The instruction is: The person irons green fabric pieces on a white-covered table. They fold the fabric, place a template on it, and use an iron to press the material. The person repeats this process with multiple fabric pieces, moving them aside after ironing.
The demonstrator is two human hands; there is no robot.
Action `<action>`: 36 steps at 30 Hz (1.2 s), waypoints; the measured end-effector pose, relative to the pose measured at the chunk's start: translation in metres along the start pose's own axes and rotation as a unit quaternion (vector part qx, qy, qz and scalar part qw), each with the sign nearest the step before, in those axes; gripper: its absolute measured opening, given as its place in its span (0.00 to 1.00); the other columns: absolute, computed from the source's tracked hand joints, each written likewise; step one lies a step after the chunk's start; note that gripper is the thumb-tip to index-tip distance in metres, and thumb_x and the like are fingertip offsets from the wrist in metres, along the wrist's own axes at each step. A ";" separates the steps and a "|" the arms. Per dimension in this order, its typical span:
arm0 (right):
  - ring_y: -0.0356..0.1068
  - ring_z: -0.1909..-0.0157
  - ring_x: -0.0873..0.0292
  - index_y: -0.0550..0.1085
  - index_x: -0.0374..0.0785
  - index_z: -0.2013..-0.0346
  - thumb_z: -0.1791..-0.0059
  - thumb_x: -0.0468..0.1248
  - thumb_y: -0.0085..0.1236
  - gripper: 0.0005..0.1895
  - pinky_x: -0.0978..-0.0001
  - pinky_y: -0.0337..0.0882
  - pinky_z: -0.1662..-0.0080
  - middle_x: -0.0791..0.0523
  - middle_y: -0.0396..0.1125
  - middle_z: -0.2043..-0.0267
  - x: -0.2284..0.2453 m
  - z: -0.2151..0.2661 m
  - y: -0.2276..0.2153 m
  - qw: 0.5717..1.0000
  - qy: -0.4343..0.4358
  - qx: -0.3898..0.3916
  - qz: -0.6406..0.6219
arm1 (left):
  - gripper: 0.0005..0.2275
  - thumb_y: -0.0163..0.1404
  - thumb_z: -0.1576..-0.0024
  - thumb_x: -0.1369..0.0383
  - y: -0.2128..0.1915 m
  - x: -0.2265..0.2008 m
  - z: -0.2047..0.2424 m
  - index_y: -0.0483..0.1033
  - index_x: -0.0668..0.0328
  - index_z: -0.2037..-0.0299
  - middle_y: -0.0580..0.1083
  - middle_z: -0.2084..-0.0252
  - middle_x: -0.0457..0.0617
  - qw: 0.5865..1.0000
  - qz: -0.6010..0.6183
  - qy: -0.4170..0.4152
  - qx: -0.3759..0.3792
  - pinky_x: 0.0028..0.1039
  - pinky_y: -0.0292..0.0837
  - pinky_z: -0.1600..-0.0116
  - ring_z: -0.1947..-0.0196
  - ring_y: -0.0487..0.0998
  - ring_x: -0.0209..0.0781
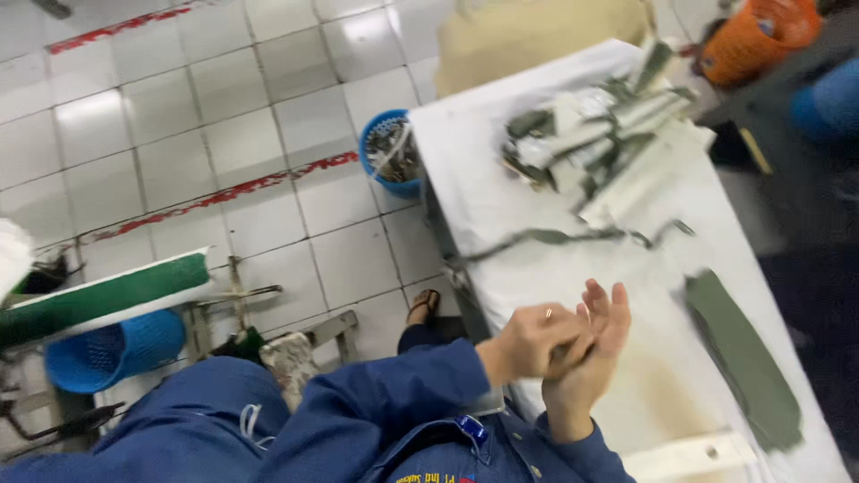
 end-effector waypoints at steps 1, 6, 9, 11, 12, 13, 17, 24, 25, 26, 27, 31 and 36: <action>0.55 0.47 0.66 0.56 0.42 0.51 0.58 0.49 0.33 0.24 0.72 0.47 0.41 0.56 0.58 0.54 -0.018 -0.005 0.006 1.000 0.005 0.007 0.000 | 0.05 0.38 0.51 0.66 -0.012 0.021 -0.010 0.65 0.56 0.71 0.65 0.70 0.47 1.000 -0.007 -0.003 -0.004 0.30 0.58 0.62 0.69 0.65 0.42; 0.46 0.42 0.52 0.45 0.30 0.45 0.55 0.49 0.26 0.31 0.60 0.43 0.43 0.45 0.48 0.45 -0.048 0.001 0.079 0.866 -0.238 0.251 0.361 | 0.19 0.41 0.49 0.61 -0.140 0.178 -0.026 0.57 0.52 0.94 0.55 0.91 0.34 0.928 -0.013 -0.314 -0.200 0.23 0.48 0.83 0.87 0.54 0.24; 0.45 0.44 0.48 0.51 0.31 0.45 0.57 0.47 0.35 0.31 0.58 0.41 0.43 0.44 0.48 0.46 -0.119 -0.048 0.045 0.745 -0.302 0.231 0.547 | 0.23 0.36 0.47 0.57 -0.259 0.224 -0.029 0.48 0.48 0.96 0.52 0.94 0.39 0.839 0.010 -0.390 -0.380 0.25 0.43 0.82 0.92 0.50 0.29; 0.49 0.45 0.48 0.54 0.34 0.46 0.59 0.48 0.38 0.31 0.57 0.45 0.45 0.46 0.51 0.46 -0.123 -0.046 0.041 0.694 -0.347 0.196 0.599 | 0.23 0.37 0.48 0.59 -0.298 0.251 -0.018 0.51 0.53 0.96 0.53 0.95 0.44 0.770 0.122 -0.450 -0.436 0.25 0.43 0.86 0.95 0.51 0.35; 0.52 0.47 0.47 0.58 0.36 0.47 0.61 0.49 0.42 0.32 0.55 0.49 0.46 0.47 0.53 0.46 -0.123 -0.046 0.039 0.637 -0.393 0.155 0.644 | 0.22 0.38 0.48 0.61 -0.309 0.268 -0.009 0.53 0.57 0.96 0.54 0.97 0.50 0.686 0.232 -0.494 -0.482 0.25 0.44 0.90 0.98 0.52 0.42; 0.52 0.47 0.47 0.58 0.36 0.47 0.61 0.49 0.42 0.32 0.55 0.49 0.46 0.47 0.53 0.46 -0.125 -0.043 0.040 0.638 -0.391 0.157 0.645 | 0.22 0.38 0.48 0.61 -0.320 0.328 0.008 0.53 0.57 0.96 0.54 0.97 0.50 0.684 0.230 -0.496 -0.483 0.25 0.44 0.90 0.98 0.52 0.42; 0.55 0.43 0.51 0.62 0.44 0.47 0.63 0.53 0.42 0.32 0.55 0.51 0.44 0.49 0.55 0.43 -0.130 -0.039 0.041 0.603 -0.391 0.095 0.689 | 0.14 0.40 0.57 0.80 -0.297 0.426 0.065 0.45 0.60 0.67 0.56 0.79 0.50 0.560 0.262 -0.675 -0.402 0.28 0.49 0.78 0.82 0.54 0.37; 0.61 0.47 0.54 0.67 0.46 0.52 0.64 0.53 0.40 0.29 0.61 0.55 0.44 0.52 0.60 0.45 -0.129 -0.043 0.042 0.601 -0.415 0.024 0.682 | 0.45 0.55 0.67 0.58 -0.278 0.446 0.000 0.35 0.60 0.43 0.45 0.42 0.58 0.595 0.157 -0.679 -0.400 0.48 0.64 0.51 0.44 0.53 0.57; 0.61 0.47 0.54 0.67 0.46 0.52 0.64 0.53 0.40 0.29 0.61 0.55 0.44 0.52 0.60 0.45 -0.129 -0.043 0.041 0.602 -0.410 0.009 0.685 | 0.45 0.55 0.67 0.58 -0.277 0.453 -0.010 0.35 0.60 0.43 0.45 0.42 0.58 0.602 0.158 -0.682 -0.385 0.48 0.64 0.51 0.44 0.53 0.57; 0.59 0.45 0.56 0.65 0.48 0.51 0.65 0.53 0.42 0.30 0.62 0.53 0.43 0.54 0.58 0.43 -0.133 -0.046 0.038 0.611 -0.385 0.019 0.692 | 0.48 0.55 0.68 0.55 -0.281 0.457 -0.011 0.34 0.59 0.42 0.42 0.40 0.55 0.596 0.126 -0.687 -0.397 0.51 0.60 0.50 0.43 0.50 0.57; 0.56 0.43 0.57 0.63 0.50 0.50 0.67 0.53 0.44 0.32 0.63 0.51 0.42 0.56 0.55 0.42 -0.136 -0.048 0.034 0.619 -0.360 0.029 0.697 | 0.50 0.55 0.70 0.53 -0.285 0.460 -0.013 0.32 0.58 0.41 0.40 0.39 0.52 0.590 0.093 -0.690 -0.409 0.54 0.55 0.48 0.41 0.48 0.57; 0.53 0.42 0.56 0.59 0.52 0.47 0.66 0.55 0.43 0.33 0.59 0.51 0.42 0.57 0.51 0.40 -0.133 -0.054 0.027 0.612 -0.339 0.066 0.712 | 0.23 0.52 0.58 0.67 -0.293 0.451 -0.025 0.59 0.60 0.51 0.61 0.49 0.58 0.626 0.088 -0.675 -0.380 0.48 0.64 0.53 0.50 0.63 0.56; 0.54 0.47 0.53 0.62 0.50 0.53 0.63 0.44 0.48 0.24 0.61 0.52 0.46 0.52 0.52 0.46 -0.126 -0.064 0.009 0.706 -0.289 0.172 0.624 | 0.16 0.44 0.59 0.73 -0.296 0.423 -0.042 0.65 0.57 0.58 0.68 0.67 0.49 0.738 0.040 -0.579 -0.345 0.23 0.63 0.68 0.71 0.69 0.36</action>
Point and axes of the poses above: each hand's wrist, its own z-axis away from the middle knuckle, its own y-axis out of the palm, x = y × z, the point moved 7 cm from there along -z, towards the middle knuckle
